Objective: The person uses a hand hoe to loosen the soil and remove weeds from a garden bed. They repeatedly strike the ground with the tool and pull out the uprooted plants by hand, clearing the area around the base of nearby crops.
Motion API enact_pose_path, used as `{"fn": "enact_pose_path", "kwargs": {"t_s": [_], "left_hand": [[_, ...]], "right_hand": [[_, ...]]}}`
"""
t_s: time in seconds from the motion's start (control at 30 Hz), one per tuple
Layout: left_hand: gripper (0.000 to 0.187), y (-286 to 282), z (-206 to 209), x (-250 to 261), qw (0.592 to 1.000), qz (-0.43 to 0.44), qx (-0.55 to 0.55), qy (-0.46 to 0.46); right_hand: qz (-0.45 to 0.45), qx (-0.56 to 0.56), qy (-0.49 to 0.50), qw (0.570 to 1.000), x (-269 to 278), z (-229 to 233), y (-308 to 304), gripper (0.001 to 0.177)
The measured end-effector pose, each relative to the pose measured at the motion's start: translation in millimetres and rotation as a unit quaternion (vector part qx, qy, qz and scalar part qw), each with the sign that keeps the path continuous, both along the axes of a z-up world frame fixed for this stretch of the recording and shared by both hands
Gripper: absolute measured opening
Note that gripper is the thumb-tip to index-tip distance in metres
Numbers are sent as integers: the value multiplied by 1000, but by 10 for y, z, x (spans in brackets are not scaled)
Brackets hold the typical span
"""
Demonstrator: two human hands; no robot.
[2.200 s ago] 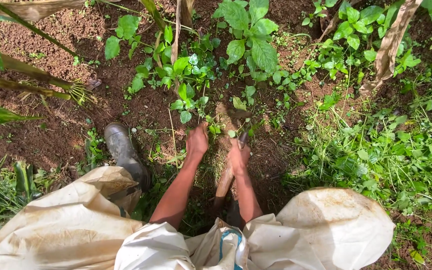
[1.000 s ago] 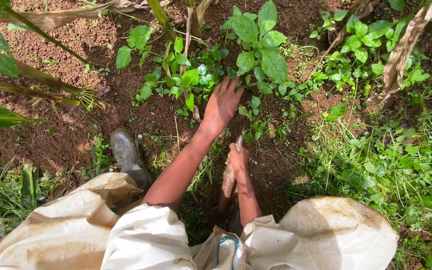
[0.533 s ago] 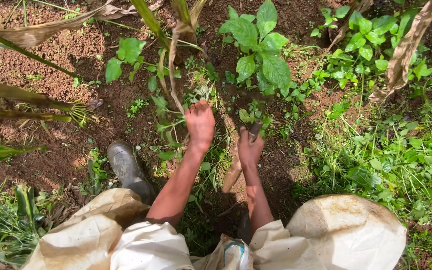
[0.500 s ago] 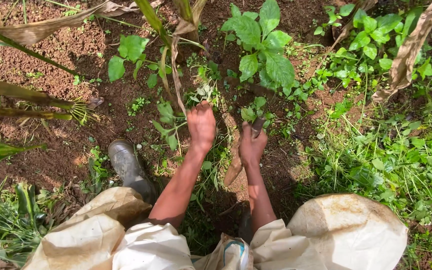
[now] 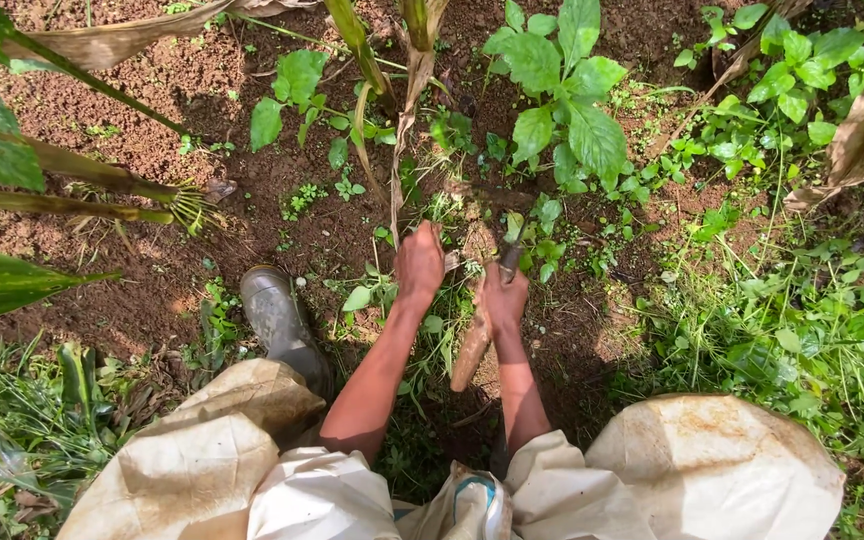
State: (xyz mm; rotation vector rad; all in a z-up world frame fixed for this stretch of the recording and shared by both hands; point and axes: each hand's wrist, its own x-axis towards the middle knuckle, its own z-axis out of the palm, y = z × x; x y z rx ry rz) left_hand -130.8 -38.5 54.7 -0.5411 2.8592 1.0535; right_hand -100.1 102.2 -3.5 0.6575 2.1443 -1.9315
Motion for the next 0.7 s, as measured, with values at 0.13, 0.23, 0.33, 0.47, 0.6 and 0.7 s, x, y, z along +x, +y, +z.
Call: {"fn": "enact_pose_path", "kwargs": {"t_s": [0.13, 0.23, 0.33, 0.47, 0.6, 0.7], "left_hand": [[29, 22, 108, 17, 998, 19, 54, -31], [30, 14, 126, -10, 996, 28, 82, -26], [27, -4, -90, 8, 997, 21, 70, -35], [19, 0, -107, 322, 991, -32, 13, -129], [23, 24, -431, 696, 975, -69, -41, -208], [26, -47, -518, 815, 972, -82, -107, -191]], "right_hand": [[-59, -93, 48, 993, -246, 690, 10, 21], [-54, -72, 115, 989, -367, 502, 20, 21], [13, 3, 71, 997, -270, -308, 51, 12], [120, -26, -91, 988, 118, -428, 74, 23], [85, -34, -80, 993, 95, 164, 37, 19], [55, -31, -7, 998, -137, 182, 118, 14]]}}
